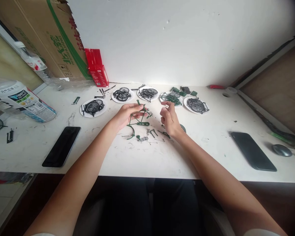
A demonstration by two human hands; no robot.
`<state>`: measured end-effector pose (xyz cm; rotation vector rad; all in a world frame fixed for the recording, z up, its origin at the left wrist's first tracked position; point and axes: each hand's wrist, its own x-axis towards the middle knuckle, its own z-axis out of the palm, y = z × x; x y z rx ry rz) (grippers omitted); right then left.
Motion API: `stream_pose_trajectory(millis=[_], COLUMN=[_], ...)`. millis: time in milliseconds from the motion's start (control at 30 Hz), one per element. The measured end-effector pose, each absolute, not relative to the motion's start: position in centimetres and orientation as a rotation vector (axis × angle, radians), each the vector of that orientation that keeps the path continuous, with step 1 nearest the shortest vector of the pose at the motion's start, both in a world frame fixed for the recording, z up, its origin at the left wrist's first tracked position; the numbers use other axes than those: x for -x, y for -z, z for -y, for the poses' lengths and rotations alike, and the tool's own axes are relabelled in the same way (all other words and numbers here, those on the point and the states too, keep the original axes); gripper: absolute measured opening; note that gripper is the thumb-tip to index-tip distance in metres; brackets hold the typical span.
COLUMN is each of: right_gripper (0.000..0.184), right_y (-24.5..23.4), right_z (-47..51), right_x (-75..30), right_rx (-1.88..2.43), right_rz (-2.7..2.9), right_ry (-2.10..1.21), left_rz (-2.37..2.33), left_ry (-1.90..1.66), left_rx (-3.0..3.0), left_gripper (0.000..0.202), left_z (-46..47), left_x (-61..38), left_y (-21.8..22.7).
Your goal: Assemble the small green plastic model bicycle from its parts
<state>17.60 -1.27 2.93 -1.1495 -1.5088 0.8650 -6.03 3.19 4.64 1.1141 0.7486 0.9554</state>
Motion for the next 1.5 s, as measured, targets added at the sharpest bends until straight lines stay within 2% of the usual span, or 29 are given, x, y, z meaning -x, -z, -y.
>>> stream_pose_trajectory(millis=[267,467,700,867,1267,1500], right_gripper=[0.054,0.043,0.034,0.042,0.035,0.041], right_y=[-2.4,-1.5,-2.7,-2.6,-1.7,-1.4], right_z=[1.1,0.6,1.1,1.3,1.8,1.9], right_x=[-17.2,-17.1,-17.1,-16.5,-15.7,-15.6], right_rx=[1.180,0.998,0.994,0.942,1.011,1.099], right_rz=[1.854,1.793,1.731,1.797,1.634,1.556], right_ry=[-0.523,-0.390,-0.456,-0.525,-0.629,-0.776], left_rz=[-0.843,-0.841,-0.777,-0.784,-0.828,-0.826], left_ry=[-0.756,-0.592,-0.486,-0.480,-0.429,-0.396], left_rx=[-1.185,-1.254,-1.339,-1.362,-1.414,-1.431], left_gripper=[0.040,0.045,0.047,0.047,0.045,0.046], left_z=[-4.4,-5.0,-5.5,-5.5,-5.3,-5.3], left_x=[9.0,9.9,10.5,10.5,10.3,10.3], left_y=[-5.2,-4.5,-3.6,-3.8,-3.9,-3.8])
